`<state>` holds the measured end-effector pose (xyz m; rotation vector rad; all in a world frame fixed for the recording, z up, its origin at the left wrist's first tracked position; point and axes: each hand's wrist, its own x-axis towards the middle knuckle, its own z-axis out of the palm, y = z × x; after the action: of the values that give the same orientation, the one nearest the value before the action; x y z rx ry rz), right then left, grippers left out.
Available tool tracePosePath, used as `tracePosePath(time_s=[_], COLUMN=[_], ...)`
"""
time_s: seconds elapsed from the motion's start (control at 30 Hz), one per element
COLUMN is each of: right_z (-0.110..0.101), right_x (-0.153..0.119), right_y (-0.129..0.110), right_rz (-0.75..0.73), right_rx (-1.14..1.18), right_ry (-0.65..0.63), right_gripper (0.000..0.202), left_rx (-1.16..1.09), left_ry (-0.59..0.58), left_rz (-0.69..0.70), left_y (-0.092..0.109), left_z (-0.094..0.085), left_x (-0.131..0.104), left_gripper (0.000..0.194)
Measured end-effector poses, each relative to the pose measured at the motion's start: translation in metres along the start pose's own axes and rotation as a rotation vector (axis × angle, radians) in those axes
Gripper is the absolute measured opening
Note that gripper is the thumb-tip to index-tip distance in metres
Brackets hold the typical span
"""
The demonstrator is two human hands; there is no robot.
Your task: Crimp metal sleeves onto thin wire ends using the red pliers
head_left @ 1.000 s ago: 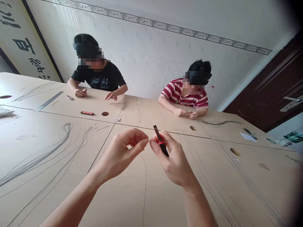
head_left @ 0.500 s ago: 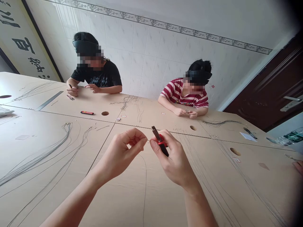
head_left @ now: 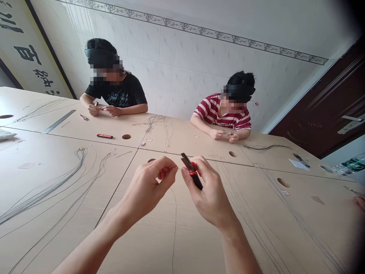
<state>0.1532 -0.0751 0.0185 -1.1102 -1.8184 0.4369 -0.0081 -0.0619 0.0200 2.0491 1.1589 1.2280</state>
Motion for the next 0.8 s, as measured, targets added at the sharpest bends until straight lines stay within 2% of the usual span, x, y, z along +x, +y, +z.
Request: tracePosePath(time_s=[0.17, 0.3, 0.5, 0.8], right_z=[0.0030, 0.0032, 0.0045, 0.0071], right_x=[0.0000, 0.0010, 0.0010, 0.0009], right_y=[-0.0008, 0.0003, 0.0006, 0.0049], right_rz=[-0.002, 0.008, -0.023, -0.070], right_rx=[0.008, 0.006, -0.029, -0.107], right_ry=[0.009, 0.080, 0.099, 0.099], right_gripper=[0.007, 0.005, 0.004, 0.007], left_rx=[0.047, 0.066, 0.052, 0.086], left_ry=[0.060, 0.112, 0.124, 0.120], left_rz=[0.065, 0.101, 0.160, 0.164], left_y=[-0.0004, -0.0005, -0.0004, -0.0029], left_z=[0.0033, 0.0027, 0.0036, 0.0070], left_x=[-0.0017, -0.0012, -0.0001, -0.0002], left_gripper=[0.013, 0.013, 0.013, 0.012])
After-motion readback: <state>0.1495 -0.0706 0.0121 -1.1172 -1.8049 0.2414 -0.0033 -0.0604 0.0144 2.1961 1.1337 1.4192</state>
